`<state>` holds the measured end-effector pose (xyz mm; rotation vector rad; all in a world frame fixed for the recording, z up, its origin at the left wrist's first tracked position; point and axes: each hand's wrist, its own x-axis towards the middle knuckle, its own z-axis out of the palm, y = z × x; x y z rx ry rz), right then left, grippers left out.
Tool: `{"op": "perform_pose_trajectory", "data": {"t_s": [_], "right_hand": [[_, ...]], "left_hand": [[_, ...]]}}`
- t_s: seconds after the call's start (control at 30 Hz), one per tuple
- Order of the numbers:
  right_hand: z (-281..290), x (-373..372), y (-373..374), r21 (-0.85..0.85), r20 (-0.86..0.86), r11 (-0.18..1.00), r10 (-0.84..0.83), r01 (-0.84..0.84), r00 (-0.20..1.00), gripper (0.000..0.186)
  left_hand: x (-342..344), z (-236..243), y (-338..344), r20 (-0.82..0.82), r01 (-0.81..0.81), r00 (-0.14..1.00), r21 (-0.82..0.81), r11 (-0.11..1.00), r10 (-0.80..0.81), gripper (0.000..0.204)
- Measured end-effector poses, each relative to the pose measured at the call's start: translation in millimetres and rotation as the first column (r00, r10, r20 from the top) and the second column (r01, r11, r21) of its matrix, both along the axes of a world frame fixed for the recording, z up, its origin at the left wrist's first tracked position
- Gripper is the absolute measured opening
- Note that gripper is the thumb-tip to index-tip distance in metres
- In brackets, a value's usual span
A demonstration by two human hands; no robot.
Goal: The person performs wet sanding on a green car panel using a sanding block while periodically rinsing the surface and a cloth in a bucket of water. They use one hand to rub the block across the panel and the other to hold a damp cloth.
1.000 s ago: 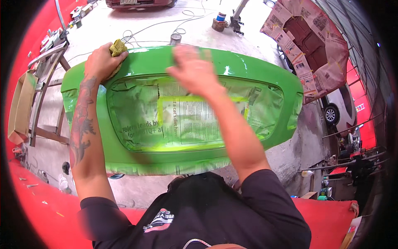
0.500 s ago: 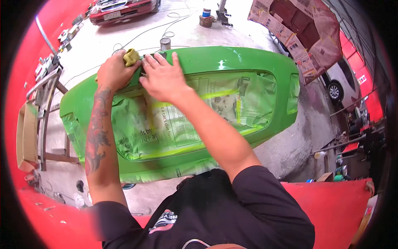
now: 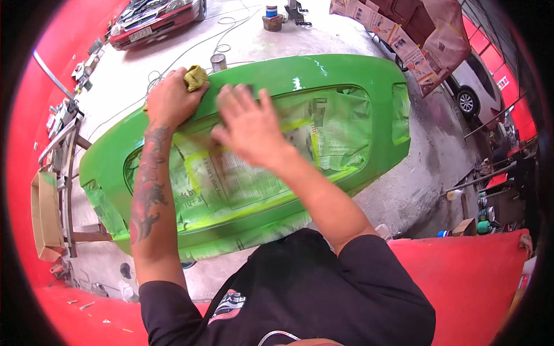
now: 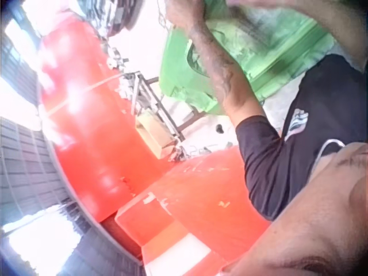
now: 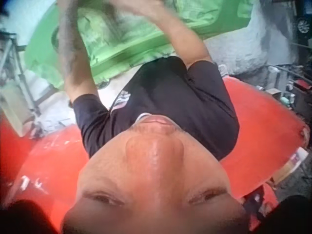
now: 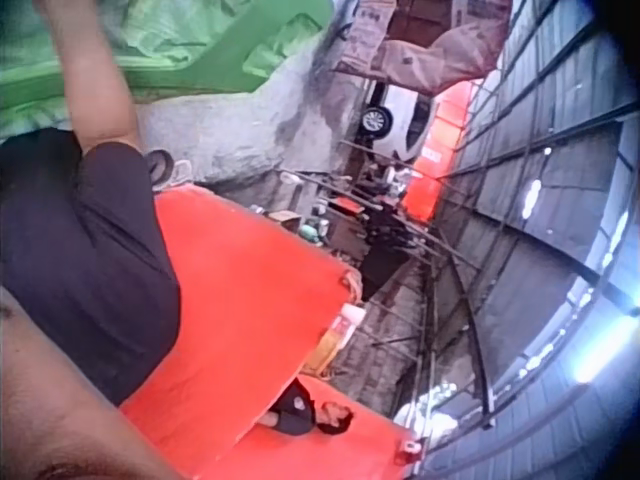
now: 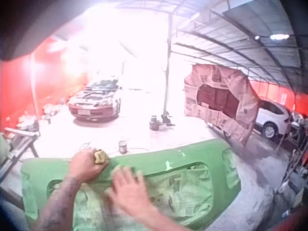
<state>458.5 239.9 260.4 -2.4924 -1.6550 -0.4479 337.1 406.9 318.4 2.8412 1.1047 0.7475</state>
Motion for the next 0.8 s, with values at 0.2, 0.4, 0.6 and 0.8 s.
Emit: {"op": "perform_pose_trajectory", "data": {"t_s": [0.2,0.4,0.6,0.8], "right_hand": [[-2,110,-84,0.074,-0.042,0.988,-0.132,0.135,0.990,0.065],[5,77,-73,0.054,-0.071,0.991,-0.115,0.119,0.991,0.067],[-13,56,-61,0.233,-0.049,0.960,0.173,-0.158,0.984,0.063],[-5,177,-127,0.094,-0.335,0.893,-0.388,0.440,0.858,0.067]], "left_hand": [[18,4,-16,0.020,-0.042,0.999,-0.021,0.999,0.043,0.052],[62,1,-26,-0.009,0.000,1.000,0.065,0.998,0.001,0.050],[94,-8,-38,0.037,-0.037,0.999,0.100,0.994,0.033,0.052],[98,-9,-45,0.082,-0.040,0.996,0.199,0.979,0.024,0.051]]}}
